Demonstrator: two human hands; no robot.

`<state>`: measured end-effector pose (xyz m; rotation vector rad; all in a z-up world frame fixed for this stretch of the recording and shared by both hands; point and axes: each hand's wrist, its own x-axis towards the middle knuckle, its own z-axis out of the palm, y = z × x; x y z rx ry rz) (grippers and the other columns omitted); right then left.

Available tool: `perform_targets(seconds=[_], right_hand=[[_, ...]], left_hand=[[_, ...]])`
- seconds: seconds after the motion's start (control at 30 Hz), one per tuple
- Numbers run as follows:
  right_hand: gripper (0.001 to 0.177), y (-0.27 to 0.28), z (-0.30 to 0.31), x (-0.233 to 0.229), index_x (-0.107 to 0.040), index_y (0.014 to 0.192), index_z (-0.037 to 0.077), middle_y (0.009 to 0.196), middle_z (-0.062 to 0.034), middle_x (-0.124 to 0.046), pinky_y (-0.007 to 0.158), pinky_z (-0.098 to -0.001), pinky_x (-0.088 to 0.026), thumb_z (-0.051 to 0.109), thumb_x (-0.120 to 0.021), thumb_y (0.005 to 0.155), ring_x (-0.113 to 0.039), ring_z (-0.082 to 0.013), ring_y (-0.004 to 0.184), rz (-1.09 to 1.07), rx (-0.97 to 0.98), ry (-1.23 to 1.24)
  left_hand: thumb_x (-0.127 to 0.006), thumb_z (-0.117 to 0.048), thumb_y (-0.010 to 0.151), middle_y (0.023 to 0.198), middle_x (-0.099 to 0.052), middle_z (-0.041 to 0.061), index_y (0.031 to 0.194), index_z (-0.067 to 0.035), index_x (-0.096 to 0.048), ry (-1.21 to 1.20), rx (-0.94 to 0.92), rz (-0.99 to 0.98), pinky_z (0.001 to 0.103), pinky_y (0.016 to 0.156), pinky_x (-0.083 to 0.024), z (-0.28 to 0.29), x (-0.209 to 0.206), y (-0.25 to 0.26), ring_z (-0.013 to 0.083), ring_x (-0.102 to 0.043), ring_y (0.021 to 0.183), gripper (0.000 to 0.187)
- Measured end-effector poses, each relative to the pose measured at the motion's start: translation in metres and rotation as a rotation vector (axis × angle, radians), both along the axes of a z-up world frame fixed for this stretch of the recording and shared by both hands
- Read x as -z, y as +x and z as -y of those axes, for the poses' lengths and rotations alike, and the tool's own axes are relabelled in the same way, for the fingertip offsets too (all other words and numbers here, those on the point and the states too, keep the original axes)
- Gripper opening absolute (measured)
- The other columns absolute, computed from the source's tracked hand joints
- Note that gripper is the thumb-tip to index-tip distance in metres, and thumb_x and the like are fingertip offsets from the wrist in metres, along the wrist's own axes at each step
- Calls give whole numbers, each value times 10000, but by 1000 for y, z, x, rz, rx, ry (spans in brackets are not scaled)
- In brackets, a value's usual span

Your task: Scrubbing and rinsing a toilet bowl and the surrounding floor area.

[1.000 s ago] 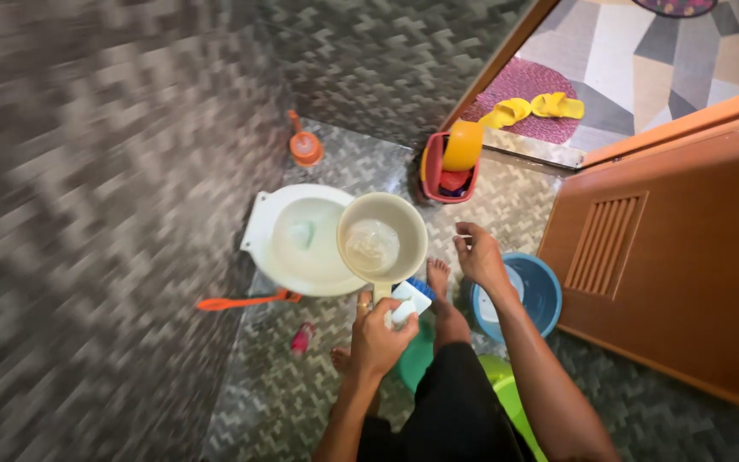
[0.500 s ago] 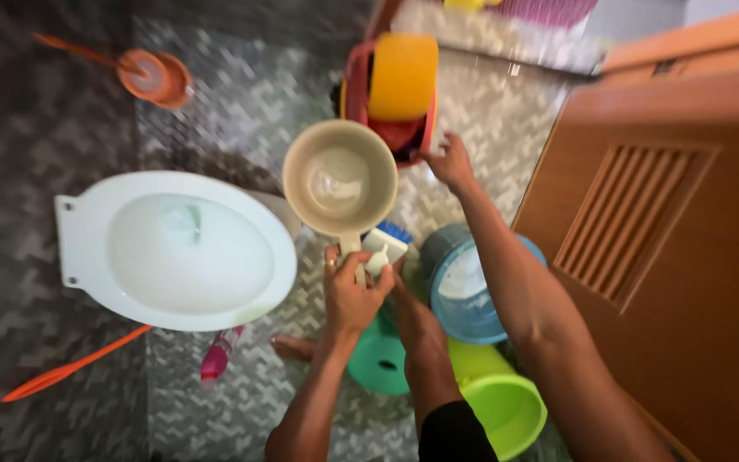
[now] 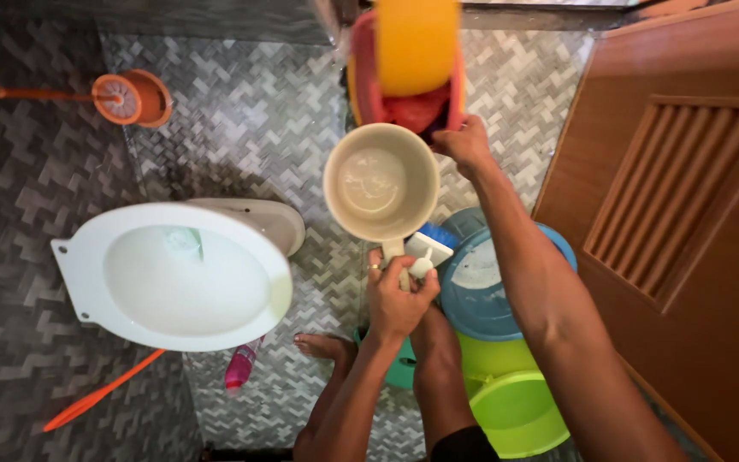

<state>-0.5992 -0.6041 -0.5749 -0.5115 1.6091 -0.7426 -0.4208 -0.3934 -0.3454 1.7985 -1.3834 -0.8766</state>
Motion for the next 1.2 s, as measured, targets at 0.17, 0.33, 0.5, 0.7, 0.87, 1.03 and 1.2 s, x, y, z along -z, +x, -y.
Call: perform_targets(seconds=[0.17, 0.33, 0.5, 0.7, 0.87, 1.03, 1.2], right_hand=[[196, -78, -31, 2, -648, 1054, -58, 927, -136, -728, 775, -395, -687, -13, -701, 870, -761, -252, 796, 212, 230, -26], [320, -101, -46, -9, -695, 1119, -74, 994, -155, -776, 744, -380, -643, 130, -799, 895, -757, -237, 827, 208, 514, 13], [573, -138, -77, 18, -599, 1266, -3, 1159, -118, -711, 874, -393, -600, 311, -847, 856, -720, -259, 1044, -266, 40, -64], [555, -114, -175, -30, -672, 1265, 163, 1337, -157, -604, 1026, -722, -387, 138, -739, 715, -521, -452, 1308, -1131, -1145, 10], [330, -97, -189, -24, -657, 1299, 173, 1311, -134, -614, 1088, -723, -342, 155, -575, 979, -584, -353, 1264, -1137, -1167, -19], [404, -107, -191, -7, -629, 1342, 207, 1265, -133, -602, 1058, -766, -305, 129, -524, 960, -573, -338, 1218, -1195, -1409, -149], [319, -74, -184, -9, -663, 1239, 142, 1267, -150, -586, 1116, -708, -313, 133, -528, 949, -509, -318, 1320, -1175, -1444, -278]], left_hand=[[-840, -264, 762, 1106, -578, 224, 1003, -85, -682, 114, 44, -143, 481, 789, -565, 5, 9, -37, 411, -648, 938, 339], [-844, -246, 768, 1097, -582, 227, 999, -72, -685, 19, 171, -148, 480, 818, -556, 12, 24, -74, 417, -626, 993, 329], [-845, -224, 755, 1098, -589, 178, 959, -66, -686, 199, 218, -211, 376, 599, -556, 9, 23, -83, 238, -639, 611, 303], [-862, -189, 772, 1074, -551, 162, 975, -66, -686, 122, 272, -194, 348, 577, -548, -26, 36, -76, 193, -608, 602, 295], [-858, -206, 764, 1109, -566, 188, 984, -69, -684, 97, 221, -151, 405, 639, -567, -37, 28, -48, 309, -663, 748, 312], [-835, -226, 775, 1148, -565, 234, 983, -78, -677, 136, 129, -149, 455, 687, -591, -48, 21, -7, 401, -681, 890, 300], [-842, -225, 776, 1101, -574, 228, 1009, -73, -671, 73, 104, -91, 498, 754, -568, -61, 23, 16, 436, -641, 949, 327]])
